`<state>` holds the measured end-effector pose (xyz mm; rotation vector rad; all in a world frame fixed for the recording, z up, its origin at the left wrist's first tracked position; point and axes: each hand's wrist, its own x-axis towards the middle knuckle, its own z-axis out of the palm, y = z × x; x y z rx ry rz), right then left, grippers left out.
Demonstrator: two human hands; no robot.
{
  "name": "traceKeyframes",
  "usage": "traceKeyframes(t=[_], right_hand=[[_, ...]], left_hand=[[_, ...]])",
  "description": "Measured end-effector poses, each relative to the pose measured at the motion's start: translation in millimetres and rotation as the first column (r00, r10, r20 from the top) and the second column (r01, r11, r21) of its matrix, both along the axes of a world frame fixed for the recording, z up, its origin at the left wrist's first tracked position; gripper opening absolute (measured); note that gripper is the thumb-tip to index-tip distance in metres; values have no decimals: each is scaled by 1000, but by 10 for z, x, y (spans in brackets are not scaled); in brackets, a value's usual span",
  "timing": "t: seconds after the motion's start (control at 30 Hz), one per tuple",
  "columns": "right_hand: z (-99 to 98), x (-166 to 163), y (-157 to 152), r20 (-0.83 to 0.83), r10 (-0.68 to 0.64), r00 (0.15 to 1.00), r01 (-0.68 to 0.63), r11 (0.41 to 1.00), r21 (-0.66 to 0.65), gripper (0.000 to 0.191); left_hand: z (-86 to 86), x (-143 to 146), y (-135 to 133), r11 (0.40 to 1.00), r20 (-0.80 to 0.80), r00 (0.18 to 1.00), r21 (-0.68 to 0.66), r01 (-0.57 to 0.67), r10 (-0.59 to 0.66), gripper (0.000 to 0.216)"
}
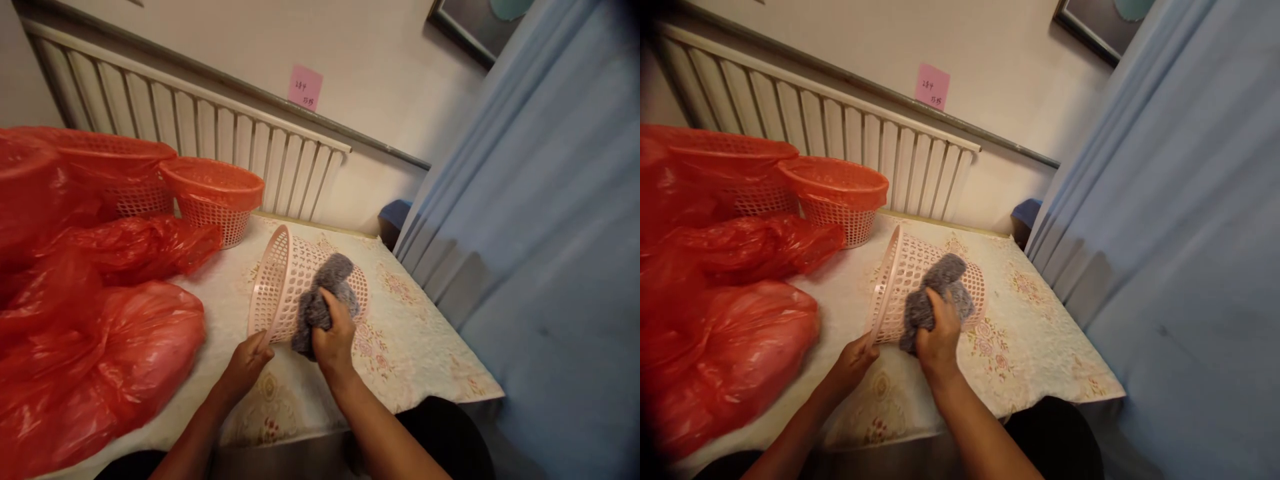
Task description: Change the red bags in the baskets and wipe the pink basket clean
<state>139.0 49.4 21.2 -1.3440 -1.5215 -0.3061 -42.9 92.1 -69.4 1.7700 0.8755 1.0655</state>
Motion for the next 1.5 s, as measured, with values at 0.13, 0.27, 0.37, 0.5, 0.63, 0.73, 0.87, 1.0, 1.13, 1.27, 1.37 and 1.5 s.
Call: traceKeyframes(t=[0.13, 0.27, 0.37, 0.5, 0.63, 0.73, 0.87, 1.0, 1.13, 1.27, 1.37, 1.5], right_hand=[[68, -301, -7, 199, 150, 968, -156, 988, 12, 68], [-14, -86, 91, 167, 90, 982, -96, 995, 28, 67], [-173, 308, 160, 51, -32, 998, 31, 999, 17, 64], [-342, 786, 138, -186, -244, 952, 242, 970, -32, 60], [-365, 907, 67, -341, -393, 854, 360, 919, -157, 53], [-352, 727, 45, -351, -383, 855, 351, 924, -154, 54], [-343, 265, -23, -193, -198, 961, 189, 980, -66, 64], [-299, -194, -157, 101, 89, 991, -88, 996, -12, 69], [-253, -366, -187, 242, 216, 946, -234, 971, 49, 65], [-280, -175, -138, 237, 202, 950, -221, 974, 57, 62], [-351, 133, -159, 129, 101, 987, -101, 995, -2, 64], [-461, 593, -273, -103, -96, 990, 88, 993, -76, 62]], left_hand=[[8, -9, 2, 1000, 16, 1000, -13, 14, -13, 46], [7, -14, 14, 999, -14, 999, -6, -33, 33, 42], [22, -14, 16, 999, -12, 999, 3, -34, 34, 42], [69, 7, -16, 999, -33, 998, 9, -44, 44, 44], [111, 26, -48, 1000, -47, 999, 5, -21, 21, 44], [118, 24, -50, 1000, -8, 1000, -18, -15, 15, 41], [89, 7, -42, 999, 37, 999, -43, -25, 27, 41], [47, -25, -38, 999, 59, 998, -42, -17, 20, 41], [37, -53, -49, 998, 76, 997, -51, -26, 30, 41], [59, -55, -105, 996, 81, 995, -72, -52, 58, 45], [84, -25, -202, 993, 81, 992, -79, -88, 95, 45], [171, 75, -393, 987, 71, 988, -86, -134, 140, 40]])
